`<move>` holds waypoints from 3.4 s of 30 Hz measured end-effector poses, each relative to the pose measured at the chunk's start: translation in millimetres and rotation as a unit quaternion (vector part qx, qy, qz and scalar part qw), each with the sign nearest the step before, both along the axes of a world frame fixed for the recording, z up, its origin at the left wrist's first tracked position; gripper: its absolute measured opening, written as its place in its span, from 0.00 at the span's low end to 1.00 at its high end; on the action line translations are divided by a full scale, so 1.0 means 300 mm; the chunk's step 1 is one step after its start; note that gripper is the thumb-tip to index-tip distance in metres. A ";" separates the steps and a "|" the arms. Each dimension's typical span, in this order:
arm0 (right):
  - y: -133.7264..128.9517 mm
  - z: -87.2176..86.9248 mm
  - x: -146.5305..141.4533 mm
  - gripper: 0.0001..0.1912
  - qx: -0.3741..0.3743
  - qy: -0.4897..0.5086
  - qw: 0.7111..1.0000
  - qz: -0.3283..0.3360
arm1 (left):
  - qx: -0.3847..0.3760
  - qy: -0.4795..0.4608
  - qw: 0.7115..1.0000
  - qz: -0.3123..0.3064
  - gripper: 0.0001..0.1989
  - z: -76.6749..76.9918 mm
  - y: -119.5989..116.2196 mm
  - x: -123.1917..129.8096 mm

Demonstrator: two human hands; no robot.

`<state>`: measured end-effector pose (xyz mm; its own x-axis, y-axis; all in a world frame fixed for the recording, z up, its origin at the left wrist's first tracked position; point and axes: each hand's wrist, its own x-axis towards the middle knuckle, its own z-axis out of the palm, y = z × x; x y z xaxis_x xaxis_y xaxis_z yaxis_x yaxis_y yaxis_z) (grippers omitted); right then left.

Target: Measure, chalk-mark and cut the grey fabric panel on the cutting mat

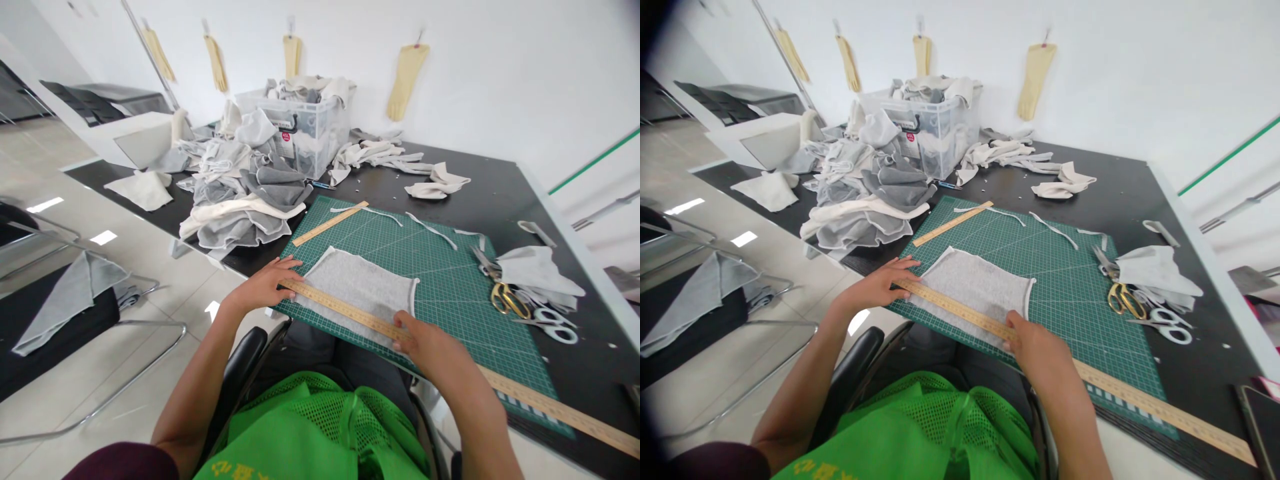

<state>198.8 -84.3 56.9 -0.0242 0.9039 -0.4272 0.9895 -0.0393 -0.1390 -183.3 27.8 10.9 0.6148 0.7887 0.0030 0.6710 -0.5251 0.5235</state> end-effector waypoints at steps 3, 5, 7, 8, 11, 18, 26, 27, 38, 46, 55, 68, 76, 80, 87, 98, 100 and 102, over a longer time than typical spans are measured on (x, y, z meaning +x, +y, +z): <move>0.016 -0.017 0.021 0.10 0.021 0.002 1.000 -0.023 | 0.011 0.021 1.000 0.011 0.20 0.008 -0.008 0.016; 0.036 -0.038 0.055 0.12 0.052 0.016 0.998 -0.040 | 0.035 0.029 0.998 0.031 0.20 0.008 -0.013 0.035; 0.058 -0.063 0.095 0.14 0.078 0.050 0.995 -0.047 | 0.062 0.039 0.996 0.058 0.20 0.009 -0.019 0.061; 0.068 -0.075 0.112 0.14 0.077 0.068 0.993 -0.050 | 0.071 0.047 0.994 0.069 0.21 0.011 -0.021 0.076; 0.084 -0.097 0.140 0.15 0.072 0.093 0.992 -0.045 | 0.090 0.072 0.989 0.091 0.21 0.023 -0.024 0.116; 0.059 -0.056 0.096 0.17 0.099 0.018 0.995 -0.006 | 0.072 0.100 0.987 0.105 0.21 0.043 0.006 0.135; 0.053 -0.029 0.002 0.18 0.124 0.023 0.991 0.038 | 0.048 0.050 0.995 0.072 0.24 0.027 0.017 0.094; 0.058 -0.031 -0.015 0.17 0.131 0.012 0.990 0.043 | 0.043 0.045 0.995 0.071 0.24 0.029 0.017 0.089; 0.062 -0.042 -0.089 0.14 0.149 -0.081 0.984 0.051 | 0.165 -0.084 0.975 0.127 0.15 0.019 0.003 0.211; 0.068 -0.053 -0.074 0.16 0.146 -0.048 0.986 0.057 | 0.154 -0.063 0.986 -0.010 0.17 -0.027 -0.169 0.507; 0.075 -0.050 0.069 0.19 0.083 0.017 0.996 -0.018 | 0.103 -0.110 0.987 0.059 0.02 -0.049 -0.137 0.475; 0.065 -0.076 0.186 0.16 0.059 0.020 0.996 -0.059 | 0.178 -0.029 0.984 0.001 0.19 -0.009 -0.190 0.477; 0.060 -0.072 0.197 0.16 0.044 0.044 0.996 -0.062 | 0.107 -0.065 0.992 -0.035 0.16 -0.064 -0.148 0.501; 0.059 -0.055 0.203 0.19 0.032 0.072 0.993 -0.087 | 0.116 -0.059 0.991 -0.045 0.17 -0.064 -0.148 0.502; 0.088 -0.077 0.183 0.16 0.073 0.054 0.991 -0.098 | 0.123 -0.049 0.990 -0.042 0.18 -0.062 -0.157 0.506; 0.061 -0.054 0.195 0.11 0.080 0.098 0.990 -0.054 | 0.123 -0.013 0.991 -0.056 0.20 -0.051 -0.153 0.515; 0.057 -0.049 0.192 0.16 0.063 0.105 0.992 -0.041 | 0.120 -0.022 0.991 -0.054 0.17 -0.047 -0.153 0.517; 0.056 -0.049 0.191 0.19 0.054 0.100 0.993 -0.041 | 0.119 -0.031 0.991 -0.046 0.13 -0.046 -0.152 0.520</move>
<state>256.2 -67.4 42.3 -0.0235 0.9467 -0.3213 0.9359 -0.0922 -0.3401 -27.3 -17.7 -2.7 0.6776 0.7011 0.2220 0.5845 -0.6966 0.4161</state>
